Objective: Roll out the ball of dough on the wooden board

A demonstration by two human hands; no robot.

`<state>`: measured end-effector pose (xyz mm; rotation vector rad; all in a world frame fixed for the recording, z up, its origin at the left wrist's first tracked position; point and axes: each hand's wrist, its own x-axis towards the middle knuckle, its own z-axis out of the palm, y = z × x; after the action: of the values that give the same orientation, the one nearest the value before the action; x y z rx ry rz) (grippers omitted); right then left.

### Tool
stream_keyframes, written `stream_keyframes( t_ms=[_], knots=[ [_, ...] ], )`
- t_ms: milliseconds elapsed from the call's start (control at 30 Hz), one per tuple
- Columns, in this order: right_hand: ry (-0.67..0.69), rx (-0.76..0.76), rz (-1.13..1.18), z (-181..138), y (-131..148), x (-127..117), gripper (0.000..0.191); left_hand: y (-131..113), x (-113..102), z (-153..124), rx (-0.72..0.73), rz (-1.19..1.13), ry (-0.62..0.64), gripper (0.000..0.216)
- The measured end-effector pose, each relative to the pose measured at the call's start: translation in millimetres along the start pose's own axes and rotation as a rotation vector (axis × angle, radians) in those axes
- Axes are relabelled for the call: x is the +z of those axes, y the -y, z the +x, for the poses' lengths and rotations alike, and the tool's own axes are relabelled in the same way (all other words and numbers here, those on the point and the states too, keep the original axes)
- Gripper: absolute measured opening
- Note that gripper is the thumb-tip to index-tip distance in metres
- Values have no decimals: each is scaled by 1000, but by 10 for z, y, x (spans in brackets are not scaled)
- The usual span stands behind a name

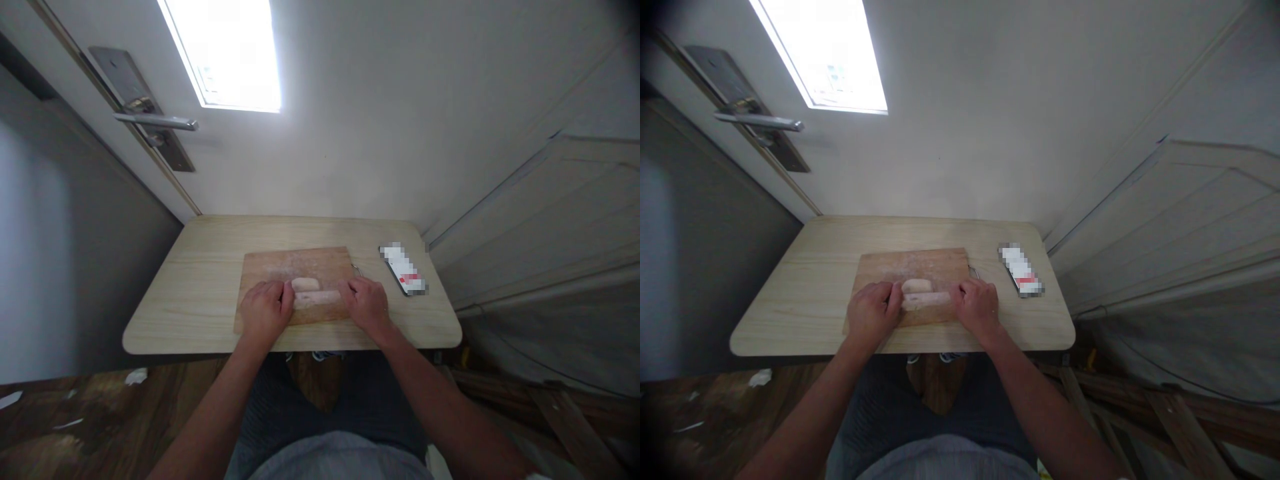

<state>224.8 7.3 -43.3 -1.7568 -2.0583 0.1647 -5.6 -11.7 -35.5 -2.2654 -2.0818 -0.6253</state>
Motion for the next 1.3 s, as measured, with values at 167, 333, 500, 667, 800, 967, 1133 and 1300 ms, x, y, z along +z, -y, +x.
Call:
stream_keyframes(
  t_ms=[167, 333, 500, 667, 800, 967, 1133, 1300],
  knots=[
    [-9, 2, 1, -6, -20, 70, 40, -12, 22, -10, 0, 12, -6, 48],
    [-33, -12, -15, -25, -13, 71, 40, 19, 71, -22, -3, 17, 4, 50],
    [-22, -18, -57, 17, 2, 53, 41, 38, 109, -21, -24, 9, 26, 51],
    [18, 9, -70, 41, 12, 28, 43, 36, 67, 8, -35, 0, 35, 50],
    [35, 9, -70, 60, -3, -2, 45, 25, -14, 76, -10, 20, 30, 52],
    [44, 33, -117, 191, -11, -14, 48, -5, -69, 235, -54, 48, 63, 54],
    [80, 69, -146, 310, -3, 3, 48, -14, -53, 332, -76, 48, 113, 57],
    [103, 92, -148, 300, -7, 47, 47, -18, -26, 330, -63, 89, 118, 57]
  ],
)
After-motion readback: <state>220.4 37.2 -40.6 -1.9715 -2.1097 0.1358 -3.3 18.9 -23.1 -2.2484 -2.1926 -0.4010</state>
